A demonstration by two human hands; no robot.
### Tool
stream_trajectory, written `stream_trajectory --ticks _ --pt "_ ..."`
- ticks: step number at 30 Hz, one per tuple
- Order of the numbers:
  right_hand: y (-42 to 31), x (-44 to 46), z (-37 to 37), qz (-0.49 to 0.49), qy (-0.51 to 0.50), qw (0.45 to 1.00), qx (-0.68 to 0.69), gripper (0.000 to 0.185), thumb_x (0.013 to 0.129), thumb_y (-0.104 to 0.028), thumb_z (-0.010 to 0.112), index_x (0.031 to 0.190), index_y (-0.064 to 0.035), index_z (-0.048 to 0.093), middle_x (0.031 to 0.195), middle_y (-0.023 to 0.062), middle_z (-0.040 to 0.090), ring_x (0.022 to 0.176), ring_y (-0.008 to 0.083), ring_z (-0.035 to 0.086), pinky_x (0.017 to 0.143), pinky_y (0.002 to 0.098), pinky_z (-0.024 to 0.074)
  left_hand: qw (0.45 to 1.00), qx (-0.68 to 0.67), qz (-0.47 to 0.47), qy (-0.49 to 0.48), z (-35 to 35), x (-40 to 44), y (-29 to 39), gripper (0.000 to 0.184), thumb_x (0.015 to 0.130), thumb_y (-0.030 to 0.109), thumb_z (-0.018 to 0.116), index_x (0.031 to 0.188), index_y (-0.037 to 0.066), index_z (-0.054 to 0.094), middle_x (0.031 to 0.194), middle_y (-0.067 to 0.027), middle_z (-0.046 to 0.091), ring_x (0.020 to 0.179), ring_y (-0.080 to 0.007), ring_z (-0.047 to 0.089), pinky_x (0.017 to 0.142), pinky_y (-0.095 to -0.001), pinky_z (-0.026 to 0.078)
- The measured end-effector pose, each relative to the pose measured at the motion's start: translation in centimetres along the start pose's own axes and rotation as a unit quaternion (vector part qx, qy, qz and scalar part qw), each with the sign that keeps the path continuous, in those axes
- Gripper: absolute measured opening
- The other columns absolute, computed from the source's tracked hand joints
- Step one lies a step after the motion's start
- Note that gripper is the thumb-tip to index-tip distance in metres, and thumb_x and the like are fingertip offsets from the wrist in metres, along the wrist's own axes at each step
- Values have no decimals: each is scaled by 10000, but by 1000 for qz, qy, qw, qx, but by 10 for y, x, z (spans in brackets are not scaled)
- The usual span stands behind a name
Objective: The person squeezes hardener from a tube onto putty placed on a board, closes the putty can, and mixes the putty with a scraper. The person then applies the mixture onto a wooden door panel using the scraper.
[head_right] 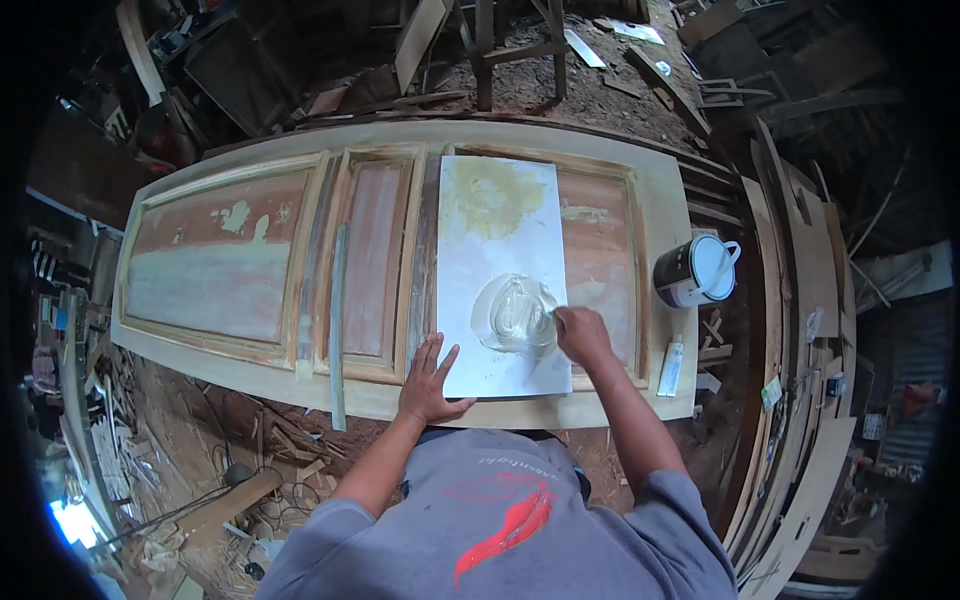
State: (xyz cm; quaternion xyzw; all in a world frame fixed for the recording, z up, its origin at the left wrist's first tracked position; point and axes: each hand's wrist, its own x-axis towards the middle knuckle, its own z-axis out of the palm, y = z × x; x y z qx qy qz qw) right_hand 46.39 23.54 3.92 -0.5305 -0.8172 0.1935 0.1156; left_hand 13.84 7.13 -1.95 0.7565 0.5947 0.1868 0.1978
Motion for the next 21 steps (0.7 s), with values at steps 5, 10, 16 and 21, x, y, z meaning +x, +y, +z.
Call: stream_trajectory --ticks 5,10,16,21 --pt "-64 -26 20 156 53 986 33 137 909 -140 665 867 -11 683 792 242 690 759 453 688 716 542 543 1000 -1 11 -6 2 3 -6 1154 743 646 807 1667 172 303 1731 -203 192 1610 -395 156 1313 -534 172" --pt "-77 -6 13 220 171 951 134 143 916 -131 675 909 10 698 793 239 690 738 447 688 676 516 528 1000 -18 25 -3 -3 4 -6 1146 750 596 831 1656 126 311 1714 -251 206 1587 -446 188 1298 -556 196" --pt "-79 -47 48 151 102 983 -30 32 846 -79 676 831 -55 660 805 216 689 798 426 691 709 544 534 998 -48 44 -2 -6 4 -13 1163 748 571 846 1654 88 300 1716 -266 189 1599 -444 158 1297 -570 170" --pt "-100 -18 12 197 209 957 38 114 917 -110 655 838 -31 676 779 236 688 748 454 691 687 550 538 997 -57 43 -19 -5 2 -16 1150 755 568 842 1650 78 311 1716 -272 185 1602 -452 145 1290 -590 158"
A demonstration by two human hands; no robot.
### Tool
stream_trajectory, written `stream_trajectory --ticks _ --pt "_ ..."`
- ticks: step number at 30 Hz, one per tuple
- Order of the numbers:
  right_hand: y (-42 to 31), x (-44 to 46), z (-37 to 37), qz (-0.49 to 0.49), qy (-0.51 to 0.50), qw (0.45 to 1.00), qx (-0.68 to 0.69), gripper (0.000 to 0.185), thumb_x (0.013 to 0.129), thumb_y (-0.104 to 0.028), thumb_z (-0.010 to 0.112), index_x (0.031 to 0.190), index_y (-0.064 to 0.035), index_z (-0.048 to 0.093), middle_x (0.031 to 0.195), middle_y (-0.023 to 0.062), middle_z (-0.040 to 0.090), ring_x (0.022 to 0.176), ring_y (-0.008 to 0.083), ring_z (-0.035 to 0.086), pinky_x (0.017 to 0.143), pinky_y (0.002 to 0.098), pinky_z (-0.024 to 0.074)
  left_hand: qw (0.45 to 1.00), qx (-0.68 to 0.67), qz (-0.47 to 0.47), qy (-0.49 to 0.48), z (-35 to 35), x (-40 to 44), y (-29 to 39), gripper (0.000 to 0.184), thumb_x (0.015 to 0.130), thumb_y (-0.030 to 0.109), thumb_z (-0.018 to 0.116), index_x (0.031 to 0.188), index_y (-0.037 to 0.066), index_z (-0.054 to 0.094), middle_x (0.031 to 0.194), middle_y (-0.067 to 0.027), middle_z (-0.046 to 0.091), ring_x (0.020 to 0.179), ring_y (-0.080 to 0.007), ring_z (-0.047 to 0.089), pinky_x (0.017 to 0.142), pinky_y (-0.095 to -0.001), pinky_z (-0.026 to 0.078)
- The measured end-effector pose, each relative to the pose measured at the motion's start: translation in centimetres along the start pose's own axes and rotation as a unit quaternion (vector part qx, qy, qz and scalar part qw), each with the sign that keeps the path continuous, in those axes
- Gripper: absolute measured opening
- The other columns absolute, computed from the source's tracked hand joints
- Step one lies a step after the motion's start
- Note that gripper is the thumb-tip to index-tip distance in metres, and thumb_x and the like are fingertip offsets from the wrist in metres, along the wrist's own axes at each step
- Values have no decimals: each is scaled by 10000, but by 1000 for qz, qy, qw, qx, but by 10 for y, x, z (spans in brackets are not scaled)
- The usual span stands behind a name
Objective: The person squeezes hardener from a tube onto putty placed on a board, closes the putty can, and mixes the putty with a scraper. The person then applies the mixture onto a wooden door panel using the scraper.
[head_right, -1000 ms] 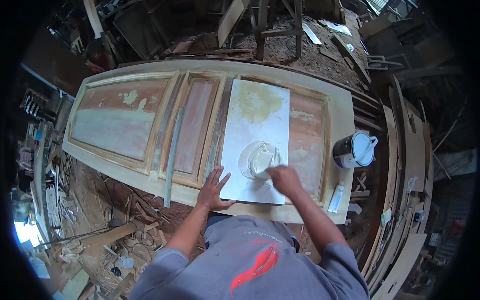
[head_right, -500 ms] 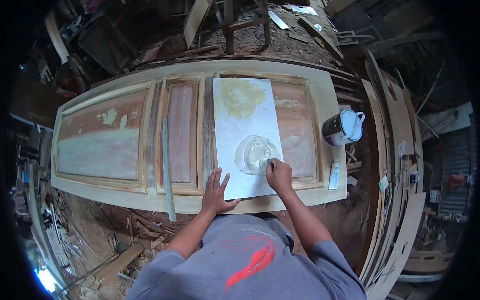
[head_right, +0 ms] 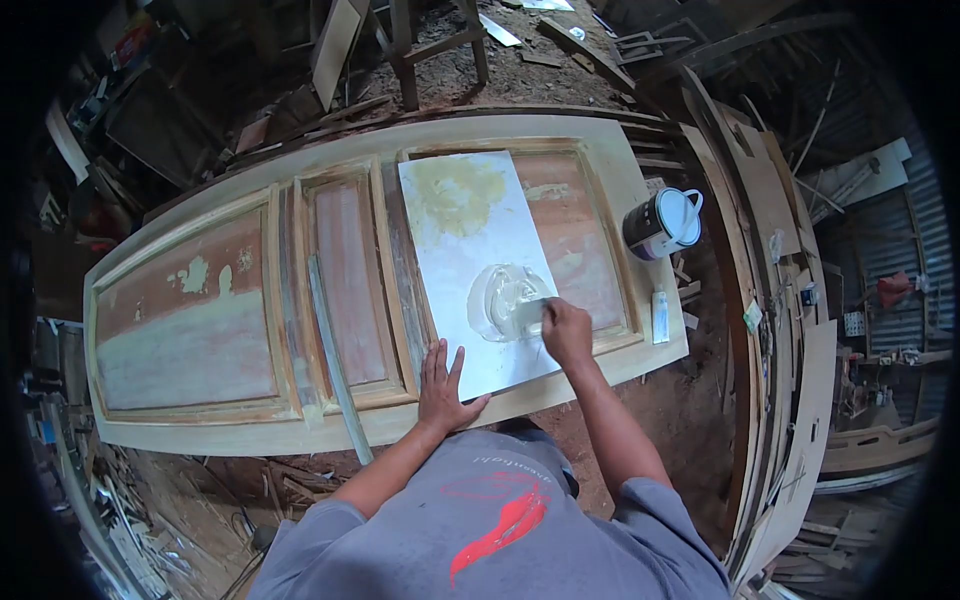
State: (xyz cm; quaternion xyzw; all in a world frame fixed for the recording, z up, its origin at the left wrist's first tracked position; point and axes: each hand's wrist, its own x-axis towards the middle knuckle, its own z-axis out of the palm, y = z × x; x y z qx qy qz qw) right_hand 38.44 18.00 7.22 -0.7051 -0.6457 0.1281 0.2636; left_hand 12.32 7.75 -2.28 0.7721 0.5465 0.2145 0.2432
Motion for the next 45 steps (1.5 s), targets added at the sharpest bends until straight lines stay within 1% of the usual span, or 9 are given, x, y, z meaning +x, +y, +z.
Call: stream_trajectory --ticks 3,11,15,22,24,31,36,40,45 --pt "29 -18 5 54 -33 990 -127 124 911 -117 670 825 -28 678 762 241 684 736 450 693 678 557 537 1000 17 7 -14 -2 3 -2 1146 757 600 823 1643 70 324 1715 -273 187 1601 -456 145 1288 -607 138" --pt "-22 -12 22 130 7 991 -12 165 889 -155 647 863 -3 705 789 271 691 766 469 700 726 534 558 996 45 67 -36 0 11 -21 1142 759 662 779 1615 40 352 1708 -268 205 1598 -459 142 1291 -631 103" --pt "4 -38 19 119 11 984 -134 151 875 -149 660 870 -9 716 766 265 690 737 459 702 689 534 558 997 39 58 -38 -1 10 -21 1136 755 665 781 1602 32 365 1700 -266 221 1594 -461 147 1291 -633 106" --pt "-35 -10 37 179 20 984 -20 261 868 -218 664 812 37 677 792 256 693 759 462 684 690 477 532 997 30 61 -31 2 12 -21 1129 749 648 798 1587 23 371 1696 -263 225 1588 -462 156 1286 -644 120" --pt "-24 -9 20 174 71 982 -24 235 871 -206 676 819 23 687 780 246 695 744 455 689 684 497 534 997 24 65 -30 0 13 -22 1124 749 639 802 1585 23 372 1694 -264 228 1585 -465 162 1286 -645 123" --pt "-57 -16 51 154 -31 987 -47 215 878 -217 666 874 -8 716 799 264 692 775 471 695 709 525 545 998 14 56 -36 -2 13 -20 1109 750 622 808 1578 21 381 1690 -269 232 1578 -471 172 1292 -630 130" --pt "-16 -2 24 115 74 989 -53 154 888 -184 693 912 -34 722 774 231 706 701 430 705 669 521 552 997 21 58 -41 -4 15 -21 1095 757 625 799 1574 21 389 1688 -264 238 1579 -471 170 1296 -619 131" --pt "-8 -39 54 56 -37 990 -126 122 889 -182 687 877 -61 695 752 224 697 688 440 697 653 546 544 997 20 62 -36 -3 14 -21 1093 760 627 795 1574 19 392 1691 -263 230 1583 -470 162 1298 -611 130" --pt "-39 5 45 104 -14 995 4 144 897 -153 680 886 -13 712 837 239 720 789 435 716 705 512 560 997 22 62 -35 1 12 -21 1112 754 634 797 1586 23 382 1694 -262 223 1587 -468 150 1300 -606 125"
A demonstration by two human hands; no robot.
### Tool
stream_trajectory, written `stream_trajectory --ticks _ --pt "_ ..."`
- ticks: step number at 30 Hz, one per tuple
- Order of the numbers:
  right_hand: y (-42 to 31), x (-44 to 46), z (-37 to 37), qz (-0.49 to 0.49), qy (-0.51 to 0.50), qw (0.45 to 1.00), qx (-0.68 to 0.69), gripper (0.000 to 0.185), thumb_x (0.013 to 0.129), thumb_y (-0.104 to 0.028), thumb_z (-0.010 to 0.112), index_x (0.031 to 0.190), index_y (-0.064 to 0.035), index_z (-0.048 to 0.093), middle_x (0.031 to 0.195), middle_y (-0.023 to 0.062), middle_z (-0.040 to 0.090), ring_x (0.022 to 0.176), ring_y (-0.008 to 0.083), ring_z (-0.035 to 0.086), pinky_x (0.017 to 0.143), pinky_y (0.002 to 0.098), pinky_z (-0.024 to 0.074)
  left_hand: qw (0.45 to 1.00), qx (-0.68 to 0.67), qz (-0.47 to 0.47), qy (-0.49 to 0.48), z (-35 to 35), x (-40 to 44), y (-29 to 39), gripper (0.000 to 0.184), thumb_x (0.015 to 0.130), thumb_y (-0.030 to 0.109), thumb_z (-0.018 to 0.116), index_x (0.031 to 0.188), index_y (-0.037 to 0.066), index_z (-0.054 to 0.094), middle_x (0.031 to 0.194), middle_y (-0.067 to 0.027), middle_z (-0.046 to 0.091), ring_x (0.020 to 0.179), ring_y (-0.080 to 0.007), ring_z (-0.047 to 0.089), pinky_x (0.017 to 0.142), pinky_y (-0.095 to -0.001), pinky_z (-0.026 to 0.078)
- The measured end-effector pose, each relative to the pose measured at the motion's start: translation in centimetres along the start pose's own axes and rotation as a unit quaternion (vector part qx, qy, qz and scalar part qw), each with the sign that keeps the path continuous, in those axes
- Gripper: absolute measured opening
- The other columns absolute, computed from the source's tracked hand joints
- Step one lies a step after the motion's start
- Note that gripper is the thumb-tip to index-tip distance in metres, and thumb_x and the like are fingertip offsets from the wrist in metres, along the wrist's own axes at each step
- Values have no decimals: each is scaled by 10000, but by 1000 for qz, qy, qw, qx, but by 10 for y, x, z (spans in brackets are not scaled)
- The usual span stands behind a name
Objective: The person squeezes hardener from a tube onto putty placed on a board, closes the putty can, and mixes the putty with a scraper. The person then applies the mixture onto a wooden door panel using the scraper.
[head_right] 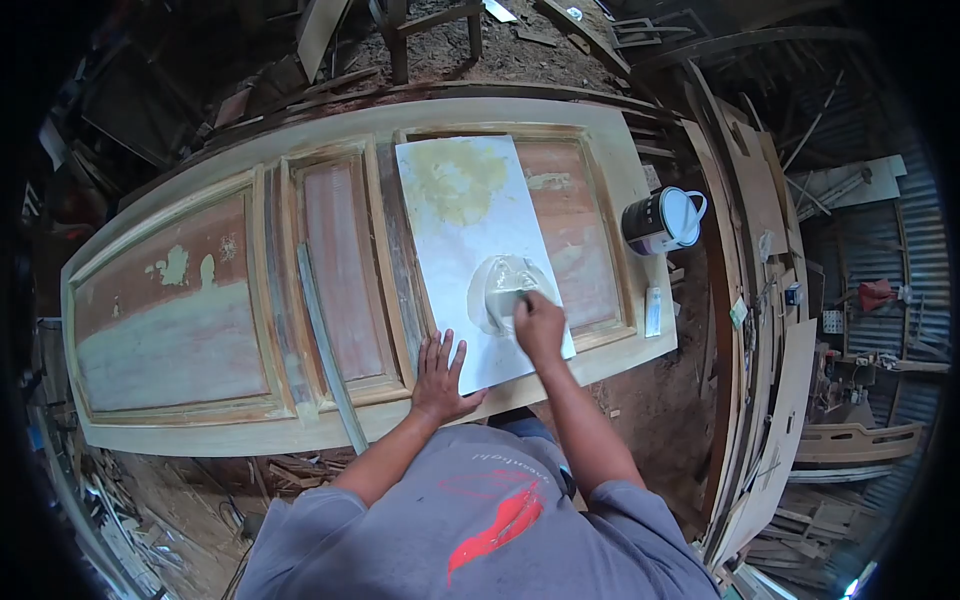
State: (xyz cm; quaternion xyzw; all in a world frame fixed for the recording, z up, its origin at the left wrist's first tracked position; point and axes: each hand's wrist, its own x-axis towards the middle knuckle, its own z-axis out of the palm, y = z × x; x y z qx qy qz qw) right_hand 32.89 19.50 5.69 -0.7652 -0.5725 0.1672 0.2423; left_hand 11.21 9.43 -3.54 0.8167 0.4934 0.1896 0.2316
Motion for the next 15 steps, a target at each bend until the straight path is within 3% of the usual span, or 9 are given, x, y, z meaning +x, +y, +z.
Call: stream_trajectory --ticks 2,4,5,8,10,12,14,15 --pt "10 11 -17 -51 76 996 7 64 899 -88 667 903 -52 720 833 215 718 748 424 702 672 505 551 1000 5 -4 3 -3 3 -2 1114 756 637 795 1587 24 380 1693 -261 226 1587 -466 152 1300 -606 126" --pt "48 0 -3 -72 -11 990 -121 50 903 -89 662 872 -65 692 788 193 702 734 416 691 661 515 540 1000 7 -7 -9 -4 2 1 1111 759 638 793 1587 24 379 1691 -262 230 1587 -462 154 1300 -607 129" --pt "44 -8 3 -136 -35 982 -130 62 903 -86 660 844 -68 663 755 188 681 728 415 681 661 531 526 1000 6 -8 -13 -5 3 2 1111 759 639 792 1588 26 378 1690 -262 233 1586 -460 160 1300 -608 131" --pt "9 -14 -3 -136 -98 985 -53 51 901 -110 695 929 -70 705 787 221 686 758 434 690 684 537 530 1000 8 -10 -15 -6 2 1 1110 759 642 791 1590 32 379 1686 -260 246 1584 -453 177 1299 -608 138" --pt "22 7 -14 -99 -68 993 -9 82 906 -103 697 974 -63 720 797 227 687 770 439 693 687 527 536 1000 6 -7 1 -3 1 1 1107 756 641 793 1590 39 383 1682 -259 257 1583 -448 190 1299 -608 142" --pt "21 26 -25 -121 23 991 -52 44 889 -76 678 916 -79 711 808 202 701 756 407 697 656 504 533 1000 7 -7 6 -3 1 1 1104 752 639 795 1588 44 390 1679 -257 266 1580 -448 202 1298 -609 149" --pt "55 26 -2 -157 -5 976 -151 84 903 -63 638 918 -85 718 778 189 686 740 401 689 656 510 535 1000 8 -8 4 -3 1 3 1102 747 637 798 1587 49 393 1677 -255 271 1578 -448 209 1298 -610 155" --pt "69 14 18 -174 -26 975 -138 58 884 -79 625 855 -83 676 733 198 638 724 416 655 651 551 506 1000 8 -12 0 -4 0 4 1101 745 635 799 1586 51 393 1677 -254 272 1578 -447 210 1297 -610 158"
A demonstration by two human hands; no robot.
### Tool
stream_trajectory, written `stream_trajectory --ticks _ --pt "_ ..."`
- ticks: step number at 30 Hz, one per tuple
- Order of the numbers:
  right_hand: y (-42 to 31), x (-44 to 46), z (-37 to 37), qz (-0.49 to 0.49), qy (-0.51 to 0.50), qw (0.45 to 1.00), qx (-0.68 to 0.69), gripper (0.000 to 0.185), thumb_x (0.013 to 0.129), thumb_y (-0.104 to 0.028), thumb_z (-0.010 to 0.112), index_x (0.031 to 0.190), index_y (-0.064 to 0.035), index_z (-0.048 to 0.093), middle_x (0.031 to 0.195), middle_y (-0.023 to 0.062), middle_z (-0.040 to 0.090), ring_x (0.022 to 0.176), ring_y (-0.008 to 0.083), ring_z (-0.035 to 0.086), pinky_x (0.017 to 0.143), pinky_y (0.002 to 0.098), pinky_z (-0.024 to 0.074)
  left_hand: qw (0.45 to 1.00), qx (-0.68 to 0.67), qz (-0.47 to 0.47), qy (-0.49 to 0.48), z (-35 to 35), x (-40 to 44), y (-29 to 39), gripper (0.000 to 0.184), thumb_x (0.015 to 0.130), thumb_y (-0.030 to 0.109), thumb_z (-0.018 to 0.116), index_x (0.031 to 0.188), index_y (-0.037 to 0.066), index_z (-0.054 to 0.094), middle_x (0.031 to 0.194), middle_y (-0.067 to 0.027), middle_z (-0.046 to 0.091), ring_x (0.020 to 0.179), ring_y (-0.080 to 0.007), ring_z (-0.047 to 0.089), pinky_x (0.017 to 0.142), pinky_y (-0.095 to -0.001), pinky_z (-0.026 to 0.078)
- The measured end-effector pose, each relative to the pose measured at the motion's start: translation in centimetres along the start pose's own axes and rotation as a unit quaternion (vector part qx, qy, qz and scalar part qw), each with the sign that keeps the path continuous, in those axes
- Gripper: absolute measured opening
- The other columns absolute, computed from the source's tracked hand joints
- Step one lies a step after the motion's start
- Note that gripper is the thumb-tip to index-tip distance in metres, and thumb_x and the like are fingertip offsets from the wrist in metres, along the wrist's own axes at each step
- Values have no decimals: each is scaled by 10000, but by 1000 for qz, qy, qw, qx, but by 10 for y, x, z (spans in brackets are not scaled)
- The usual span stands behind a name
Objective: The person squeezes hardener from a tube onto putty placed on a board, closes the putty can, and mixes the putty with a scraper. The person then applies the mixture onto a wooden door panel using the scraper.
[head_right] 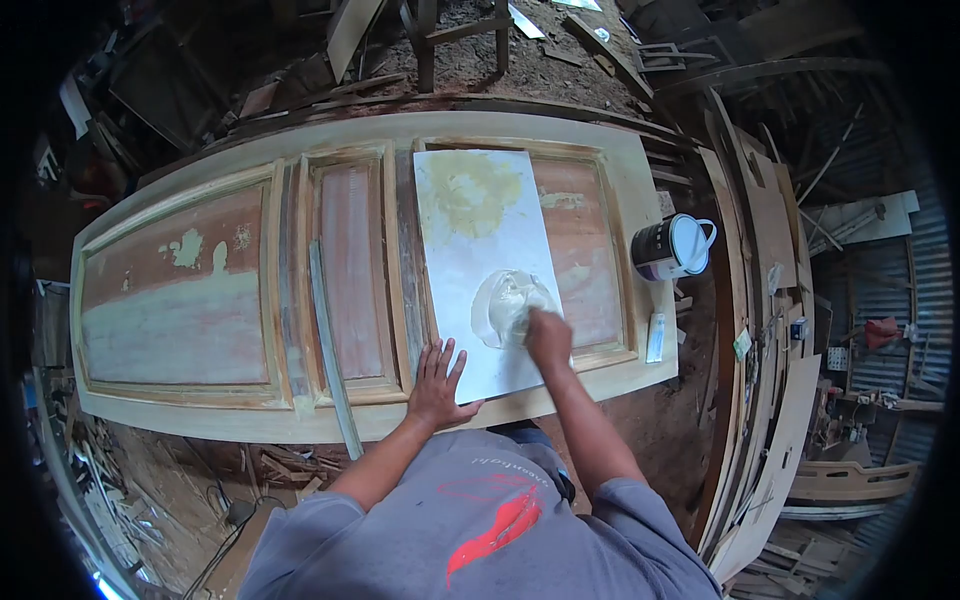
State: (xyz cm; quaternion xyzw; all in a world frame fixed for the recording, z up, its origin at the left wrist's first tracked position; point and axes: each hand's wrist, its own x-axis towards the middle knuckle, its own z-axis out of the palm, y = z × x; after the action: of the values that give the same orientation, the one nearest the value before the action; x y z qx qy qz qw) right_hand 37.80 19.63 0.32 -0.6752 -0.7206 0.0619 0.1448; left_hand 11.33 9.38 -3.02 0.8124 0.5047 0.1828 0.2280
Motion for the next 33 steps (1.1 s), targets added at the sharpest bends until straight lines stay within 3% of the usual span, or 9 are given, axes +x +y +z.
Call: stream_trajectory --ticks 4,5,8,12,15,19,21,27,33 --pt "-35 -12 -28 -34 -115 987 104 152 884 -85 714 1029 -82 759 879 214 726 825 425 712 732 510 568 1000 1 -6 -6 -3 2 0 1083 762 665 764 1572 33 424 1680 -259 285 1586 -442 196 1303 -607 144" --pt "-32 -1 -44 -31 -76 990 114 36 871 -80 696 906 -76 692 776 209 681 741 434 685 660 531 538 1000 5 -6 -6 -3 2 1 1083 761 664 765 1574 34 423 1682 -257 282 1587 -440 196 1304 -606 143" --pt "-14 35 -55 13 15 996 83 49 864 -66 665 889 -97 694 784 193 684 737 426 680 653 543 525 1000 14 -7 -6 -2 2 1 1086 759 661 767 1577 39 417 1687 -251 276 1587 -435 198 1305 -603 140" --pt "-1 2 -2 -62 -105 992 28 110 876 -97 671 958 -94 744 837 200 708 807 413 700 701 520 553 1000 15 -10 -4 -5 4 2 1089 752 656 775 1580 48 413 1691 -244 269 1586 -430 201 1307 -600 142" --pt "-20 -4 -44 -99 -148 974 142 114 886 -81 634 941 -104 730 821 214 692 806 430 690 719 535 547 1000 11 -15 -6 -5 2 5 1085 751 653 778 1582 58 413 1695 -238 266 1588 -428 198 1308 -597 143" --pt "9 49 -54 -101 -22 988 116 169 907 -84 639 1025 -111 758 852 190 715 805 395 706 717 508 556 1000 18 -15 -4 -3 3 5 1082 752 645 780 1587 65 408 1699 -231 262 1590 -425 197 1310 -590 144" --pt "20 62 -43 -104 -112 985 83 152 916 -98 647 1021 -100 758 869 188 725 827 396 711 729 507 558 1000 10 -15 3 -1 2 7 1083 749 641 784 1587 68 408 1698 -230 266 1589 -424 201 1309 -589 147" --pt "44 114 -38 -172 -75 973 131 128 920 -109 655 1007 -78 744 926 195 743 870 415 711 761 505 564 1000 5 -12 19 1 3 6 1102 722 631 808 1593 91 402 1694 -218 286 1581 -425 222 1299 -592 177" --pt "63 85 -54 -139 -179 972 57 104 938 -119 625 966 -60 706 887 207 720 865 433 698 772 538 547 1000 2 -18 23 1 3 4 1130 691 621 836 1597 105 401 1701 -210 280 1580 -426 230 1294 -597 190"
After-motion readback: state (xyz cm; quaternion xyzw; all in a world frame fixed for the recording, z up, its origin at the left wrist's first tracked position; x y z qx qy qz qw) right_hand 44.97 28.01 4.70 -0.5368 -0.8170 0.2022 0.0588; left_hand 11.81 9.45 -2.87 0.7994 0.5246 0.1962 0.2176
